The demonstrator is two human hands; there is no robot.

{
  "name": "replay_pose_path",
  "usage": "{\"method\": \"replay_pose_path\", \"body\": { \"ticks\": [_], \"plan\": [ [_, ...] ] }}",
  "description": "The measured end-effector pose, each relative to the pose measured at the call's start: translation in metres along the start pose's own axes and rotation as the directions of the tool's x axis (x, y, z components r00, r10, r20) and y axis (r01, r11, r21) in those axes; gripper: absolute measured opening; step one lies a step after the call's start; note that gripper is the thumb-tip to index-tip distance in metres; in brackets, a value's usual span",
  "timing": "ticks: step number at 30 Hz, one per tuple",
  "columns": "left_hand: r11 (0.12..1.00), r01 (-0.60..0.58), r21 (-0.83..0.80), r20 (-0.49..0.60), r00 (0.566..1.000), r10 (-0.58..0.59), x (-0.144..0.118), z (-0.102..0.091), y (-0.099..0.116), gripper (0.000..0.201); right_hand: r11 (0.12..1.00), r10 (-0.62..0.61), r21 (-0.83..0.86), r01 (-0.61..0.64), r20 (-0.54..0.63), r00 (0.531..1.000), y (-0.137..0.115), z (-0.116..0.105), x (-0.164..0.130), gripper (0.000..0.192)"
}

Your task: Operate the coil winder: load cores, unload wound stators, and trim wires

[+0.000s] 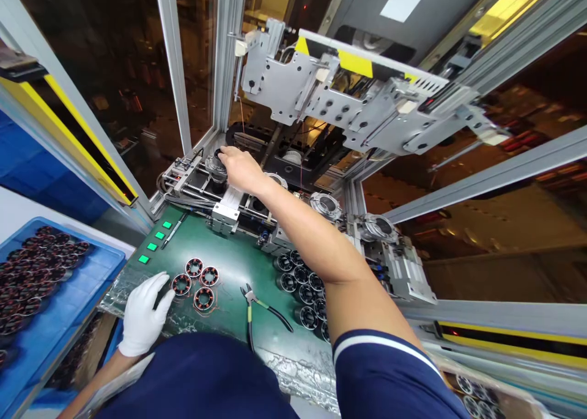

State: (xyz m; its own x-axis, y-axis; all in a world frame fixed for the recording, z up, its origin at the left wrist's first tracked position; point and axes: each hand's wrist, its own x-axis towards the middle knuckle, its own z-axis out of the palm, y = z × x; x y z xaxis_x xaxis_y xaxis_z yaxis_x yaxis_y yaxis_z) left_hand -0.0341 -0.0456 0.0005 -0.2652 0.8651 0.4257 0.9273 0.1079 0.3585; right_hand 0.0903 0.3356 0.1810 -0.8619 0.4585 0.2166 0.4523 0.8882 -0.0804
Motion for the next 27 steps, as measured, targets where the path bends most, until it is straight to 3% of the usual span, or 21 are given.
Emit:
{"method": "replay_pose_path", "body": {
  "ticks": [7, 13, 16, 19, 22, 24, 26, 27],
  "plan": [
    [1.0, -0.005, -0.005, -0.02, 1.0, 0.005, 0.007, -0.001, 0.0, 0.035, 0.995, 0.05, 0.086, -0.052, 0.029, 0.998, -0.008, 0.005, -0.001, 0.062],
    [0.998, 0.005, -0.061, -0.001, 1.0, -0.006, 0.003, -0.001, -0.004, 0.037, 0.992, 0.056, 0.115, -0.059, 0.029, 0.998, -0.014, -0.004, -0.005, 0.066],
    [0.995, 0.045, -0.084, -0.048, 0.998, -0.05, 0.02, -0.014, -0.009, 0.039, 0.989, 0.085, 0.13, -0.072, -0.092, 0.992, -0.018, -0.025, -0.013, 0.072],
    [1.0, -0.008, -0.029, -0.085, 0.996, 0.006, 0.089, -0.04, -0.001, 0.045, 0.986, 0.09, 0.16, -0.034, -0.356, 0.93, -0.028, -0.057, -0.033, 0.074],
    [0.979, -0.155, 0.134, -0.067, 0.984, 0.165, 0.202, -0.06, 0.024, 0.063, 0.975, 0.027, 0.19, 0.117, -0.617, 0.786, -0.051, -0.091, -0.07, 0.064],
    [0.939, -0.257, 0.229, 0.057, 0.966, 0.251, 0.278, -0.064, 0.043, 0.067, 0.964, -0.016, 0.179, 0.196, -0.697, 0.717, -0.073, -0.108, -0.104, 0.058],
    [0.901, -0.342, 0.267, 0.253, 0.927, 0.277, 0.34, -0.06, 0.061, 0.067, 0.963, -0.043, 0.16, 0.219, -0.708, 0.705, -0.096, -0.116, -0.149, 0.055],
    [0.878, -0.391, 0.277, 0.368, 0.887, 0.279, 0.363, -0.056, 0.068, 0.066, 0.965, -0.044, 0.155, 0.21, -0.697, 0.716, -0.106, -0.116, -0.174, 0.056]
  ]
}}
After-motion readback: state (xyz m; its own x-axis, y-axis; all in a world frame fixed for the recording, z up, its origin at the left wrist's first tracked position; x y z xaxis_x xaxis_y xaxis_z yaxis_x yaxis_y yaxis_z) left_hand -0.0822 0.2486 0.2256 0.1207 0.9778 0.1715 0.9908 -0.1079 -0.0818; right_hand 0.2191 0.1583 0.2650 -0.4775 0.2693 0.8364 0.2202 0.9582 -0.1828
